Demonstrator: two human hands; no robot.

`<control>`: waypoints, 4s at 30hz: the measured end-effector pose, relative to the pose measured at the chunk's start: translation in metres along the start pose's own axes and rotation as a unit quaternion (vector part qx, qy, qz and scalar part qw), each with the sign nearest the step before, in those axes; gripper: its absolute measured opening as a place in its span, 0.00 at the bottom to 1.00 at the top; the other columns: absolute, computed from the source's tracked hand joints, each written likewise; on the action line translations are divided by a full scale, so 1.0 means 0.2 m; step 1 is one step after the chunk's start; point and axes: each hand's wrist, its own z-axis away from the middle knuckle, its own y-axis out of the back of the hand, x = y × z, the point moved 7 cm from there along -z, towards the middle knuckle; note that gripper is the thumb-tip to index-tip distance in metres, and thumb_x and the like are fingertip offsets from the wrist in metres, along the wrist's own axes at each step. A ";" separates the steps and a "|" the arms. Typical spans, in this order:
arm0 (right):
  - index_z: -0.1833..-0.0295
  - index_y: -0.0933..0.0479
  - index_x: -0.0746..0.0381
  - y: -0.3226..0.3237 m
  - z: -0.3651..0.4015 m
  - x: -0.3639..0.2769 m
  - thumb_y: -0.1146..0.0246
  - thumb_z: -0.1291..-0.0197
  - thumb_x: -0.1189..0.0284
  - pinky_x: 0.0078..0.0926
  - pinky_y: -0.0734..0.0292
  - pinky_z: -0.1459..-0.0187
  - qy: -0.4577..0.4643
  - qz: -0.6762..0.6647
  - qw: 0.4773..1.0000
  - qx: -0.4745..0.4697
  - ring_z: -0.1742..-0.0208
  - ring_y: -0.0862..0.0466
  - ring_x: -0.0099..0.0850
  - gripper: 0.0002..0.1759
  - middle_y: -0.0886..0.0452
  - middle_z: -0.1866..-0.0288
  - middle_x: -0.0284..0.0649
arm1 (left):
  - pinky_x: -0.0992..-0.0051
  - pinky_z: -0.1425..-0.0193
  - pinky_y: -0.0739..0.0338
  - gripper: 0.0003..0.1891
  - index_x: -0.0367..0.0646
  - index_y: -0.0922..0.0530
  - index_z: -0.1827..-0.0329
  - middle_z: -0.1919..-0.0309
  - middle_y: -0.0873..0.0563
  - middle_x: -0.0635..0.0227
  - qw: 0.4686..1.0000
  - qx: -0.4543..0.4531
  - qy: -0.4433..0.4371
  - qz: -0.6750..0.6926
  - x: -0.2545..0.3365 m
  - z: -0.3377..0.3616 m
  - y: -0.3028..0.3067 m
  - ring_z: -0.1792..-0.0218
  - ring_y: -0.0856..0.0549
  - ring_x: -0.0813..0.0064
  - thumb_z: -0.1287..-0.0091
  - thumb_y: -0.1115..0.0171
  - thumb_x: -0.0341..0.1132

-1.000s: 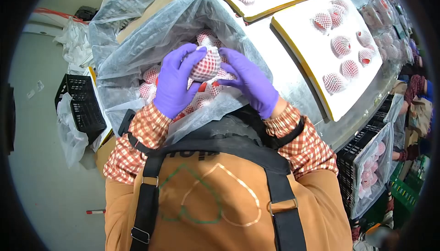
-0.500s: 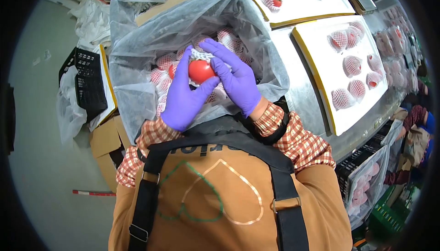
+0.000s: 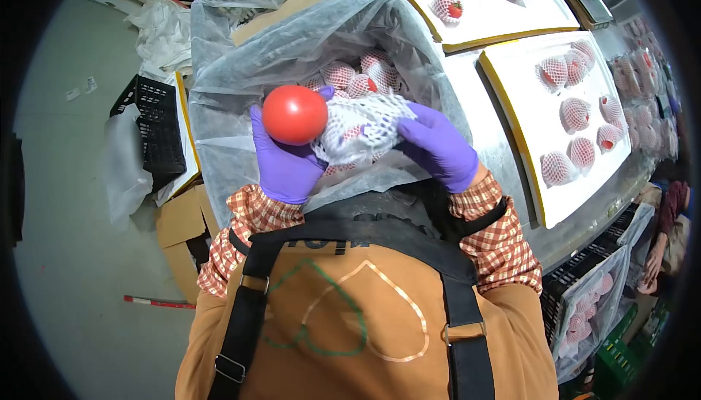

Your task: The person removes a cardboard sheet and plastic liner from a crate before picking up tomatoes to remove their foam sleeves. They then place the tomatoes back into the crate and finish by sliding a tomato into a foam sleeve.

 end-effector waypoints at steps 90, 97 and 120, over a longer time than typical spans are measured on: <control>0.37 0.31 0.69 0.46 0.03 -0.36 0.48 0.34 0.70 0.25 0.29 0.40 0.108 0.048 0.963 0.242 0.43 0.21 0.27 0.22 0.26 0.36 0.43 | 0.61 0.38 0.27 0.43 0.33 0.29 0.38 0.43 0.21 0.45 0.363 -0.100 0.234 -0.896 -0.56 -0.86 0.62 0.43 0.20 0.53 0.45 0.39 0.64; 0.37 0.30 0.69 0.28 0.23 -0.26 0.48 0.33 0.74 0.23 0.28 0.43 0.078 0.079 0.953 0.283 0.44 0.21 0.25 0.20 0.24 0.38 0.43 | 0.62 0.36 0.29 0.37 0.38 0.28 0.41 0.45 0.25 0.46 0.476 0.006 0.025 -0.879 -0.40 -0.80 0.58 0.42 0.24 0.52 0.52 0.27 0.48; 0.36 0.27 0.66 -0.19 -0.20 0.00 0.46 0.29 0.69 0.28 0.33 0.34 0.206 0.201 0.950 0.120 0.34 0.26 0.32 0.20 0.25 0.35 0.42 | 0.71 0.39 0.25 0.41 0.33 0.40 0.30 0.38 0.28 0.53 0.763 0.005 -0.175 -0.622 0.08 0.04 -0.06 0.42 0.23 0.66 0.42 0.27 0.40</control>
